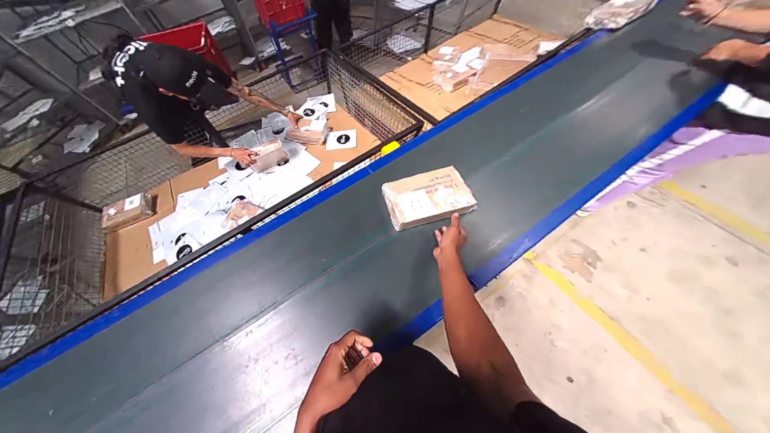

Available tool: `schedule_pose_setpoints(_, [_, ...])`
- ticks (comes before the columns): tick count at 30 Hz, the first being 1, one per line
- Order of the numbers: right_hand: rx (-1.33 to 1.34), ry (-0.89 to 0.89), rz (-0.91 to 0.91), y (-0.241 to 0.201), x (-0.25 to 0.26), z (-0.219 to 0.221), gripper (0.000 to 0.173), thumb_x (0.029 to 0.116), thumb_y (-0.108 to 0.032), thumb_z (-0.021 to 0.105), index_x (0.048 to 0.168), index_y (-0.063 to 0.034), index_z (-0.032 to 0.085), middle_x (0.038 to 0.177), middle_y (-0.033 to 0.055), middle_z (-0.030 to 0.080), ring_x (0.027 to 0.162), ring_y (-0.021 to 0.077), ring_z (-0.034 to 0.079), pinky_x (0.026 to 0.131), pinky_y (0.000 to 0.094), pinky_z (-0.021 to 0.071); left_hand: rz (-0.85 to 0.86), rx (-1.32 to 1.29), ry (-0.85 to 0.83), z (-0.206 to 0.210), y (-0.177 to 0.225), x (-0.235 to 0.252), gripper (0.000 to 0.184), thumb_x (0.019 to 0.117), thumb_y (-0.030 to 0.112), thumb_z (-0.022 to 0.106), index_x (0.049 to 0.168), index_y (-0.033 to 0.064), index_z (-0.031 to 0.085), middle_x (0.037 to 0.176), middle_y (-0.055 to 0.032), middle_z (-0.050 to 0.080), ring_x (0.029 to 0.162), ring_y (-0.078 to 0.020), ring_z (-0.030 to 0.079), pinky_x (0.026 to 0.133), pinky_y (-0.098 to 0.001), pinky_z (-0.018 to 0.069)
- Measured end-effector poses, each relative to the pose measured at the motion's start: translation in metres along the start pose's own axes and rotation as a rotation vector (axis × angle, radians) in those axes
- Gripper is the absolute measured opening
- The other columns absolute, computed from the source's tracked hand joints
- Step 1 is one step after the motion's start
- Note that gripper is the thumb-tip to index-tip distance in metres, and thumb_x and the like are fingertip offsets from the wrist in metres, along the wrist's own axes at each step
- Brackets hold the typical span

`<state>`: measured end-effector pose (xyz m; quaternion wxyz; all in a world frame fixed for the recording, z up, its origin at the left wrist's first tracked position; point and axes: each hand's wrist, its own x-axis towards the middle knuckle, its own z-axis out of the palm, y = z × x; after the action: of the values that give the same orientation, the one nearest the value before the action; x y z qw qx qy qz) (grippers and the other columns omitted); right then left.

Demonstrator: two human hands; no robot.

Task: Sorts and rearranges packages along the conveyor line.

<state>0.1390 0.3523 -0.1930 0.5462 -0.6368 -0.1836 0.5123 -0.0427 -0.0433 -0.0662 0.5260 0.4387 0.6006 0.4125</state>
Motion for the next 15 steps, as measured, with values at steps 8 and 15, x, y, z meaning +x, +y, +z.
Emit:
schedule_pose_setpoints(8, [0.091,-0.803,0.138,0.009,-0.021,0.13,0.056,0.1116,-0.041,0.039,0.156,-0.0076,0.034,0.149,0.0114,0.056,0.132,0.0247,0.06,0.108,0.0428,0.0525,-0.051,-0.037,0.067,-0.008,-0.007,-0.009,0.037,0.0953,0.035,0.073,0.118,0.0069,0.066,0.091,-0.0035,0.072,0.075,-0.0134,0.069,0.067,-0.0321,0.0602])
schedule_pose_setpoints(15, [-0.444,-1.133,0.052,0.027,-0.106,0.082,0.037,0.107,-0.027,0.054,0.135,-0.0039,0.059,0.124,0.0136,0.07,0.104,0.0287,0.073,0.085,0.046,0.063,-0.061,-0.034,0.106,-0.009,-0.01,-0.003,0.037,0.0957,0.036,0.073,0.118,0.0072,0.066,0.091,-0.0031,0.071,0.073,-0.0128,0.068,0.067,-0.0317,0.0596])
